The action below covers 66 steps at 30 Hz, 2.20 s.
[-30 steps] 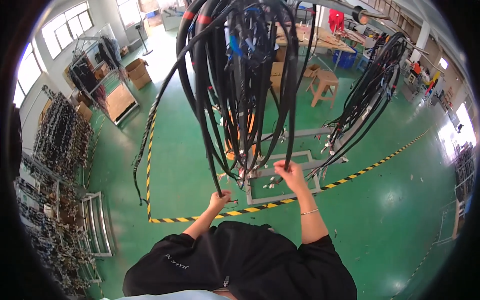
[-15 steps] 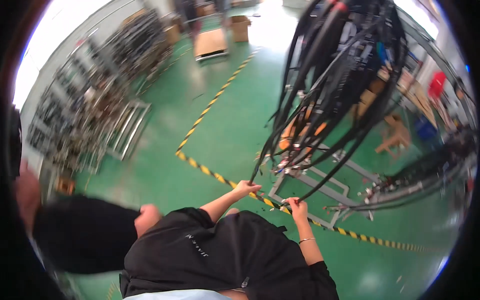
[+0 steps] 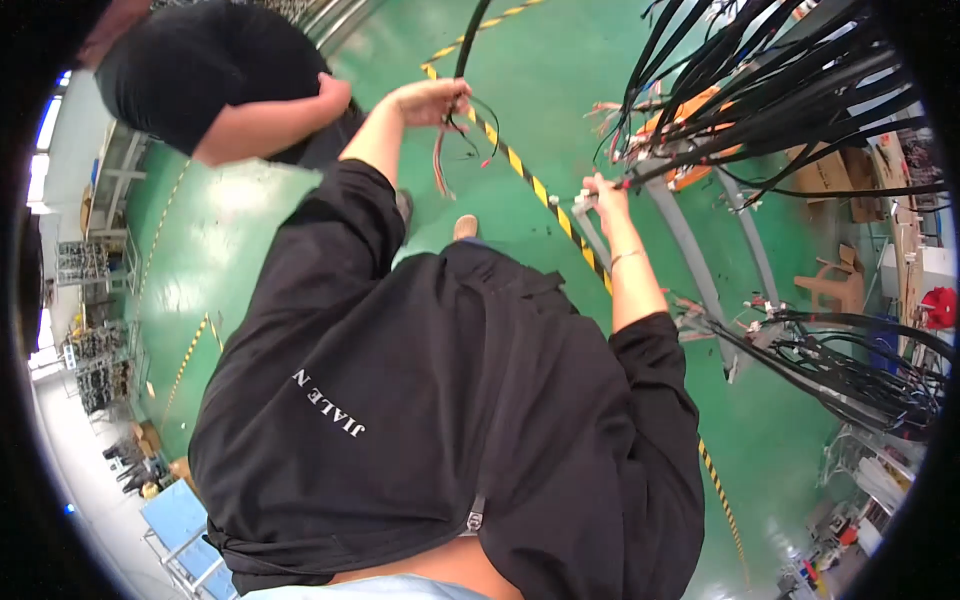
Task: Inspecting, taping, and measuring wire harnesses in a factory setting.
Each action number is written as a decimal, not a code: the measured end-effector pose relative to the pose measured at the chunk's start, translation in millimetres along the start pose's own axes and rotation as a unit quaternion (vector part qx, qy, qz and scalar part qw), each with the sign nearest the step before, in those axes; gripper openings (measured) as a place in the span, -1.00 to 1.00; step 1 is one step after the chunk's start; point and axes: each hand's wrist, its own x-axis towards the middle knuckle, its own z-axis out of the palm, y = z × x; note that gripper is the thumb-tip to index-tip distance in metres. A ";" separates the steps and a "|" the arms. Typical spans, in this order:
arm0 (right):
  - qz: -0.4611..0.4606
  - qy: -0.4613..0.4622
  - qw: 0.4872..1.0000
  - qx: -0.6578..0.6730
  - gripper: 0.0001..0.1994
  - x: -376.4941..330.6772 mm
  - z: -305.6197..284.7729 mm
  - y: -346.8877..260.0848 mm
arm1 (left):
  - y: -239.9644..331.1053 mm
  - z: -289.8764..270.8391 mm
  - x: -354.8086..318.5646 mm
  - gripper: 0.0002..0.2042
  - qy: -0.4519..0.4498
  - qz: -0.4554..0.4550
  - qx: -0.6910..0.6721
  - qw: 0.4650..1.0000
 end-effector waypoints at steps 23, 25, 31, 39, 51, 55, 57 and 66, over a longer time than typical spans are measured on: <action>-0.044 -0.182 0.875 0.446 -0.67 -176.0 167.7 -42.5 | -42.8 46.8 -120.0 -0.75 0.027 0.149 0.207 0.967; -0.074 -0.174 0.872 0.451 -0.67 -211.2 195.5 -50.3 | -50.5 60.0 -153.6 -0.78 0.001 0.171 0.196 0.966; -0.155 -0.161 0.859 0.461 -0.67 -275.5 242.6 -60.9 | -61.2 84.1 -212.5 -0.64 -0.154 0.111 0.256 0.948; -0.115 -0.221 0.772 0.585 -0.78 -291.8 258.3 -73.3 | -49.7 80.2 -234.0 -0.75 -0.208 0.041 0.254 0.944; -0.067 -0.061 0.835 0.543 -0.65 -285.1 267.9 -92.7 | -80.8 74.0 -237.6 -0.81 -0.164 0.290 0.328 0.884; -0.109 -0.070 0.858 0.496 -0.79 -271.6 255.9 -57.4 | -105.2 78.9 -214.5 -0.83 -0.179 0.206 0.243 0.931; -0.124 -0.181 0.844 0.490 -0.74 -272.1 254.0 -54.3 | -111.1 83.8 -216.1 -0.83 -0.145 0.199 0.263 0.933; -0.143 -0.337 0.791 0.490 -0.42 -238.0 298.3 -104.5 | -88.1 73.1 -292.6 -0.66 0.274 0.432 0.349 0.785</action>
